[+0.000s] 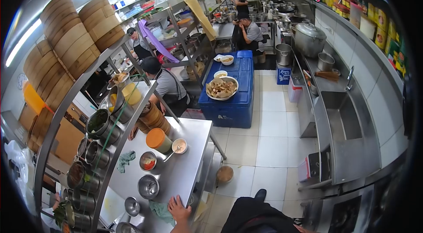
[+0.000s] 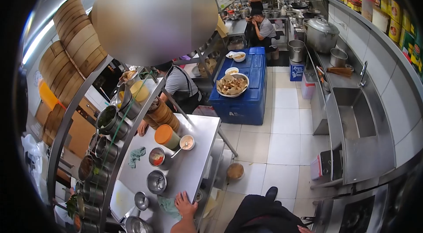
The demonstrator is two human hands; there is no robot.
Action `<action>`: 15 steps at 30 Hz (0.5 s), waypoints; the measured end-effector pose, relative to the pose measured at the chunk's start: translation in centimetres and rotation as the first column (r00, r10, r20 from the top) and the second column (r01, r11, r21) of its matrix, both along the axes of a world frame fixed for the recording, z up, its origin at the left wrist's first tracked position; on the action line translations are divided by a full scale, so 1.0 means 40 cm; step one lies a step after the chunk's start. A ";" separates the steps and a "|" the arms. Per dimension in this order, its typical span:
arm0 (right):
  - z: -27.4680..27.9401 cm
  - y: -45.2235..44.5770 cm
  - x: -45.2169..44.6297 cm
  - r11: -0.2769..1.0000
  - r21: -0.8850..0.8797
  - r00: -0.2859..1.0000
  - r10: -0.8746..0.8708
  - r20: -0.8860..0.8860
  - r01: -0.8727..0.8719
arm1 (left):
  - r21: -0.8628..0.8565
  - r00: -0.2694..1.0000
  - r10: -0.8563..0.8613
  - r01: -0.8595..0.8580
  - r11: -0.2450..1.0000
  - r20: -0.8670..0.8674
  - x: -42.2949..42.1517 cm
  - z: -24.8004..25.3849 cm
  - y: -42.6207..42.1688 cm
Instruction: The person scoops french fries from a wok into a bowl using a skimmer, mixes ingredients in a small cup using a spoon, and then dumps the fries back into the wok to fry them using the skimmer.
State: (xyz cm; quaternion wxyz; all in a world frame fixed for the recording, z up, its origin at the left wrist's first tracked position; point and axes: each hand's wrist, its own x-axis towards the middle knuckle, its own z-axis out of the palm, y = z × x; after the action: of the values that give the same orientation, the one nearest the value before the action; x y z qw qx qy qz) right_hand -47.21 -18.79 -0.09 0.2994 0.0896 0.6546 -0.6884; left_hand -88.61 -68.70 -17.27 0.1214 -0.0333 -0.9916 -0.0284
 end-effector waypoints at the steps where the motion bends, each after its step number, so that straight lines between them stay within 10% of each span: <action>1: -0.017 0.005 0.014 0.997 0.074 0.998 0.040 -0.052 -0.036 | -0.008 1.000 -0.003 0.003 1.000 -0.001 0.002 0.002 0.000; 15: -0.056 0.000 0.027 0.987 0.162 0.990 0.013 -0.139 0.009 | 0.012 0.999 -0.031 0.031 0.999 0.007 0.009 0.015 0.002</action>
State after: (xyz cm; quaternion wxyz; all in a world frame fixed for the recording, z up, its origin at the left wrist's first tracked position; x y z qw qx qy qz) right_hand -46.15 -18.80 -2.34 0.2452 0.0648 0.7280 -0.6370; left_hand -88.27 -68.61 -16.69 0.1176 -0.0481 -0.9912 -0.0361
